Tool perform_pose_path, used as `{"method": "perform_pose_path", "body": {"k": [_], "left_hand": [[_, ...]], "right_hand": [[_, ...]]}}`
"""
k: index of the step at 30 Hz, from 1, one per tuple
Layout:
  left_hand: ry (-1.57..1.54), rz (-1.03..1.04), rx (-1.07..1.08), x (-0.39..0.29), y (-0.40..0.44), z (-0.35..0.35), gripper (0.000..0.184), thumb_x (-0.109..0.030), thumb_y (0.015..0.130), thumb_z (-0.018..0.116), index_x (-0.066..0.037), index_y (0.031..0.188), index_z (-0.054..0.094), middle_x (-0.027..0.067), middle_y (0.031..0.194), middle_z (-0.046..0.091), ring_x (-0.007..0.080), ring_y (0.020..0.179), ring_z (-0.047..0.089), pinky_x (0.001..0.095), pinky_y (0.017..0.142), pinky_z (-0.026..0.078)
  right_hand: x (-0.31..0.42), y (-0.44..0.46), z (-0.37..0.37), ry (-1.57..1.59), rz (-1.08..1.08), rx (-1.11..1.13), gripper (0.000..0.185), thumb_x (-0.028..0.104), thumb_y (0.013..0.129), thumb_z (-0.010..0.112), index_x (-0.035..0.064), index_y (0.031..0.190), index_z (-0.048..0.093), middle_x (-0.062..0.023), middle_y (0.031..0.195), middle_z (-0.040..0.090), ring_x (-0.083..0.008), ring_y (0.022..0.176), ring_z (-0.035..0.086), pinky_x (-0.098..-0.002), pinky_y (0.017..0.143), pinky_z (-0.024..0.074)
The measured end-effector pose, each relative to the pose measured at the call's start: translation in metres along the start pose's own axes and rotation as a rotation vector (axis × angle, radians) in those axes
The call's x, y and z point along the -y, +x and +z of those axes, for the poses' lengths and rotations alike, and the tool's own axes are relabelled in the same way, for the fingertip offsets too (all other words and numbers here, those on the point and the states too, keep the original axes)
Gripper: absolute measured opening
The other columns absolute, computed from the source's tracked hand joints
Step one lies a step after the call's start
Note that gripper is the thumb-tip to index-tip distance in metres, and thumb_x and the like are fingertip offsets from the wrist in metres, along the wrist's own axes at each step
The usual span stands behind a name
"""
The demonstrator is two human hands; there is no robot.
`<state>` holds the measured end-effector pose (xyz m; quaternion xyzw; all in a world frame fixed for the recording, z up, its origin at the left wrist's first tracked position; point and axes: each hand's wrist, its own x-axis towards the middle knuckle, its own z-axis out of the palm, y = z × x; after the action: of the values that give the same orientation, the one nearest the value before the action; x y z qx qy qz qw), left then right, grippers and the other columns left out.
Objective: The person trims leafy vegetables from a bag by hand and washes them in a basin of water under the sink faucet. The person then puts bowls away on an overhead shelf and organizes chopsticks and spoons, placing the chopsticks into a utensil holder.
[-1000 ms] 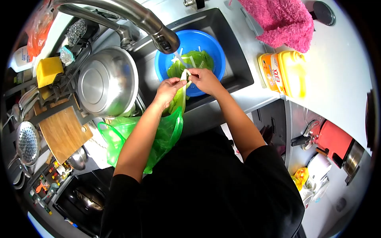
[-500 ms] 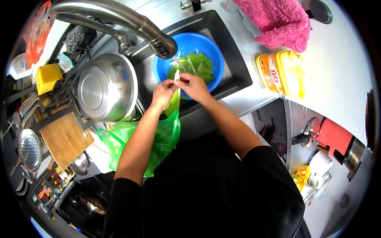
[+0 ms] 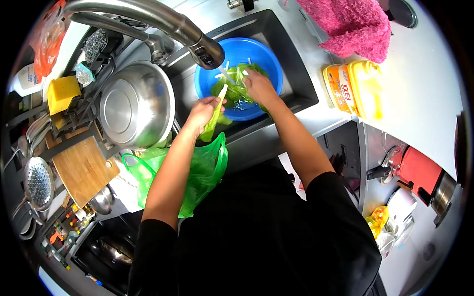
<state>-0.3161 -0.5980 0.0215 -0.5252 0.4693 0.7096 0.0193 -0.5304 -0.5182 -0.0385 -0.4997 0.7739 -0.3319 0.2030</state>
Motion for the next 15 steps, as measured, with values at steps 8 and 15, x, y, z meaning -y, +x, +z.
{"method": "perform_pose_path", "body": {"k": [8,15], "left_hand": [[-0.164,-0.012,-0.01,-0.01,-0.003,0.018,0.028,-0.021,0.104,0.057,-0.001,0.125,0.059,0.0098,0.098,0.068,0.0173,0.092,0.066,0.0287,0.084,0.052],[0.19,0.391,0.003,-0.026,-0.003,0.022,0.027,-0.007,0.093,0.073,-0.001,0.115,0.057,0.0057,0.098,0.069,0.0133,0.09,0.067,0.0254,0.079,0.052]], "right_hand": [[0.042,-0.023,0.016,1.107,0.361,0.256,0.039,0.019,0.089,0.078,-0.0033,0.12,0.068,-0.011,0.101,0.075,-0.0109,0.09,0.067,-0.028,0.076,0.0543],[0.058,-0.023,-0.008,0.883,0.465,0.236,0.031,0.019,0.09,0.076,-0.0041,0.111,0.073,-0.0077,0.091,0.076,-0.0123,0.077,0.07,-0.0275,0.067,0.0559]]}}
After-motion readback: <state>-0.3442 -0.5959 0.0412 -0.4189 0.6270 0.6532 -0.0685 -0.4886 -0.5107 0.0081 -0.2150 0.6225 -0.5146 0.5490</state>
